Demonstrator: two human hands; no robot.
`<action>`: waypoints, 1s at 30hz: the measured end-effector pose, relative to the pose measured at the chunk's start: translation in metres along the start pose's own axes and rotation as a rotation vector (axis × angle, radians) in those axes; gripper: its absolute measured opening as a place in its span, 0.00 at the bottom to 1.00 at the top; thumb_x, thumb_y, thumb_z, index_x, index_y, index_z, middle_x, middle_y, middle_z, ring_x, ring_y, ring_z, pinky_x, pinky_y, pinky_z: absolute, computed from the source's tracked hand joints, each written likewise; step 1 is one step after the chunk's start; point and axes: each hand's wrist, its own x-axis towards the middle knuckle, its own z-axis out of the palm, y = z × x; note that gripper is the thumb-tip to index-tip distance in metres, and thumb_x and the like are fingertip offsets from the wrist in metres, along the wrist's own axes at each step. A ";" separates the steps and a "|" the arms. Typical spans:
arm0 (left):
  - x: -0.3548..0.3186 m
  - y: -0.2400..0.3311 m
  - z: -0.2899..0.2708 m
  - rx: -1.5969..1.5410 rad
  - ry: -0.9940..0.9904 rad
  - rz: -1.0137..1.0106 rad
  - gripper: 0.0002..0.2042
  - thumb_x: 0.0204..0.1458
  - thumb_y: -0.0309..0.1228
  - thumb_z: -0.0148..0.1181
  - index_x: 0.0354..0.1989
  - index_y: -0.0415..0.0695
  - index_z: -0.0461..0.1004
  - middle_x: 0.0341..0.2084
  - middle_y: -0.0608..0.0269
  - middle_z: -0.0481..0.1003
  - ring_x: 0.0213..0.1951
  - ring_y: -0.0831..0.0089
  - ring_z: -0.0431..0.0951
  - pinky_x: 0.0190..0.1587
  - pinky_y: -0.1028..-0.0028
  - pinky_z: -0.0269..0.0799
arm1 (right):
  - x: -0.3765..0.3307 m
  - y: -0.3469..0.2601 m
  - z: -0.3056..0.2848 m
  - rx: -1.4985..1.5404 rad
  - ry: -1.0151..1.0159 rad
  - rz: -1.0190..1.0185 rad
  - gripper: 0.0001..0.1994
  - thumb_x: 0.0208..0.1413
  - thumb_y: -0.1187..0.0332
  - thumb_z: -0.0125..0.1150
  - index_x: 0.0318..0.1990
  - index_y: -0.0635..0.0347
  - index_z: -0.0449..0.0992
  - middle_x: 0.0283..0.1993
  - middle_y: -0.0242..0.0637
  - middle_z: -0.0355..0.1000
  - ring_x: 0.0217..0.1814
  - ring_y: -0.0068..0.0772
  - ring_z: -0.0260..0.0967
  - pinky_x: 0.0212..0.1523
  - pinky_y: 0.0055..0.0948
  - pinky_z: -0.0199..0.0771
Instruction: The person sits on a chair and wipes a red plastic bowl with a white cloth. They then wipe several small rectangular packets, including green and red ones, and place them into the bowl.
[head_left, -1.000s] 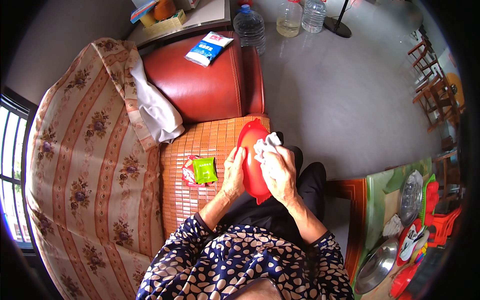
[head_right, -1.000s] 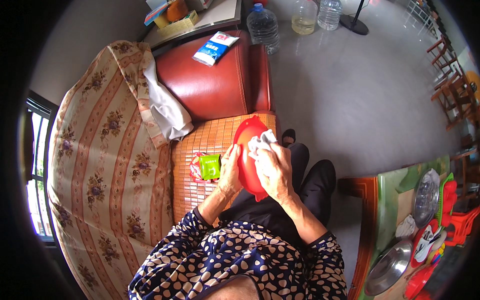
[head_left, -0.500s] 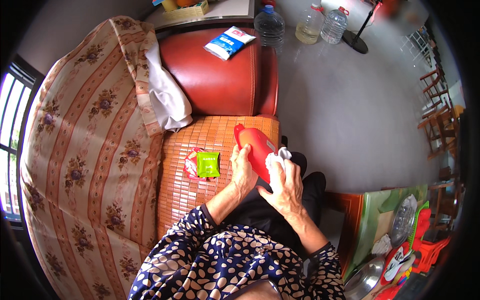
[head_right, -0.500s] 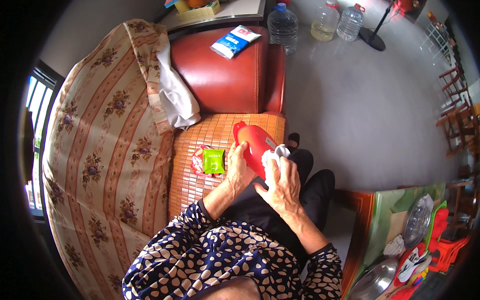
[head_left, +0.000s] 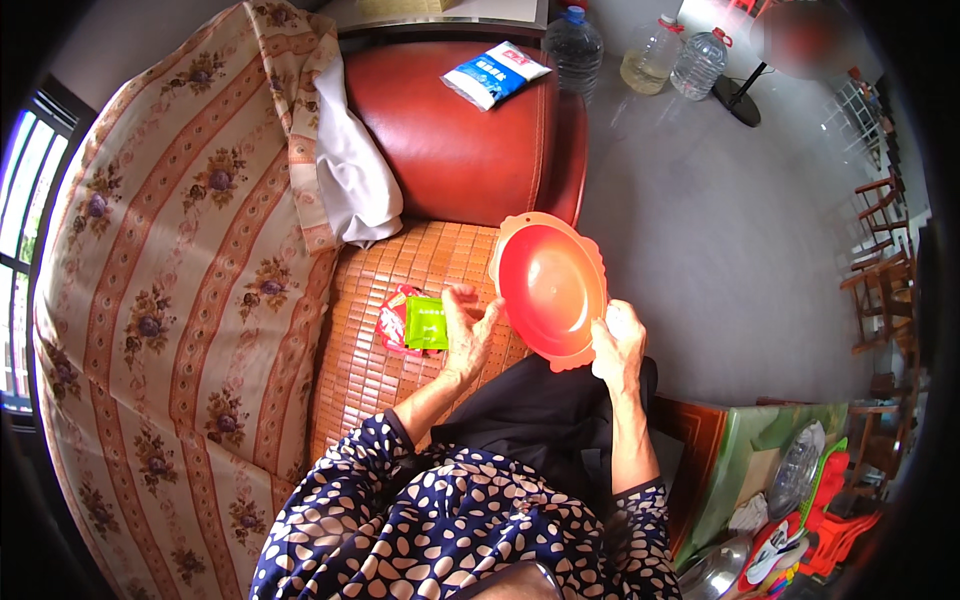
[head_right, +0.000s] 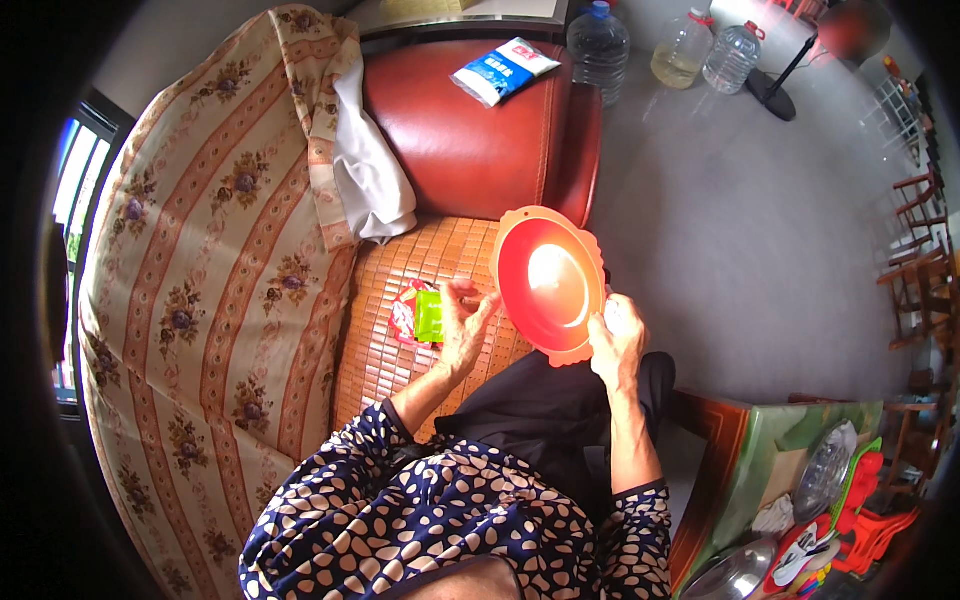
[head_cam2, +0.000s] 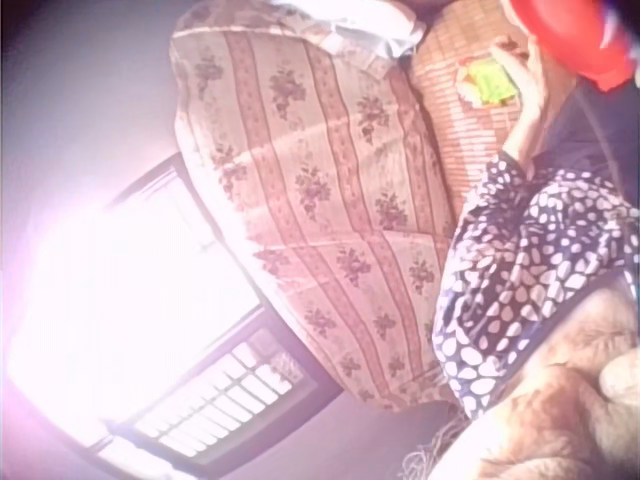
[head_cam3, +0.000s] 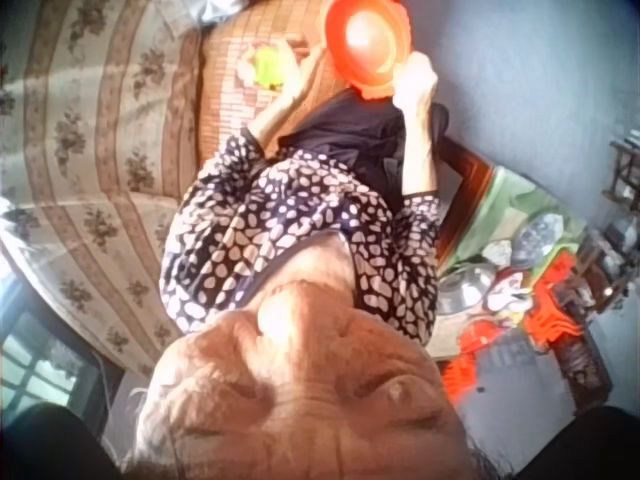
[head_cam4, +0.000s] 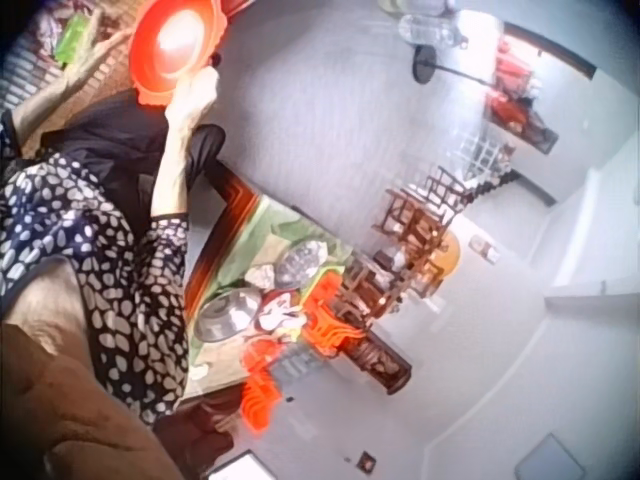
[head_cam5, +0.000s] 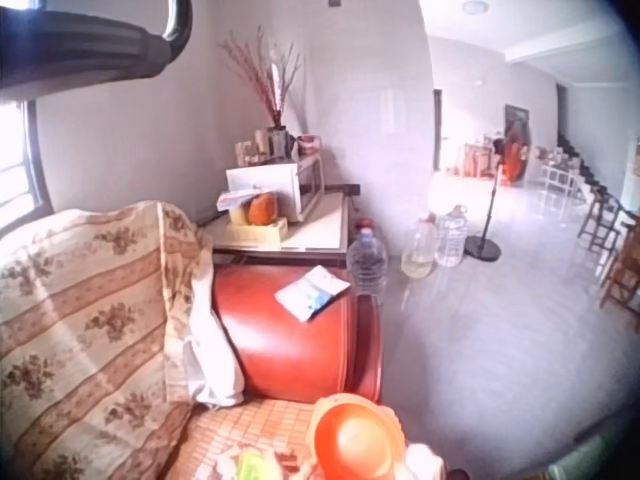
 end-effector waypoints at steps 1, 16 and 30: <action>0.001 -0.017 -0.004 0.015 -0.057 -0.115 0.21 0.54 0.36 0.64 0.48 0.44 0.58 0.31 0.63 0.69 0.24 0.79 0.70 0.22 0.79 0.65 | 0.003 -0.011 0.003 0.086 -0.071 0.186 0.11 0.51 0.76 0.61 0.43 0.66 0.73 0.26 0.32 0.71 0.22 0.21 0.66 0.23 0.25 0.70; 0.023 -0.038 0.044 -0.399 0.092 -0.537 0.19 0.58 0.26 0.55 0.51 0.48 0.52 0.32 0.55 0.75 0.16 0.73 0.75 0.12 0.77 0.68 | 0.035 0.041 0.036 0.374 0.075 0.314 0.15 0.53 0.69 0.64 0.46 0.65 0.73 0.28 0.34 0.73 0.23 0.24 0.70 0.25 0.23 0.73; 0.013 0.002 0.023 -0.284 -0.019 -0.639 0.24 0.50 0.44 0.67 0.42 0.44 0.60 0.29 0.62 0.70 0.21 0.72 0.74 0.18 0.74 0.70 | 0.016 0.088 0.025 0.380 0.046 0.165 0.14 0.56 0.65 0.63 0.46 0.64 0.74 0.38 0.35 0.74 0.38 0.25 0.72 0.40 0.27 0.75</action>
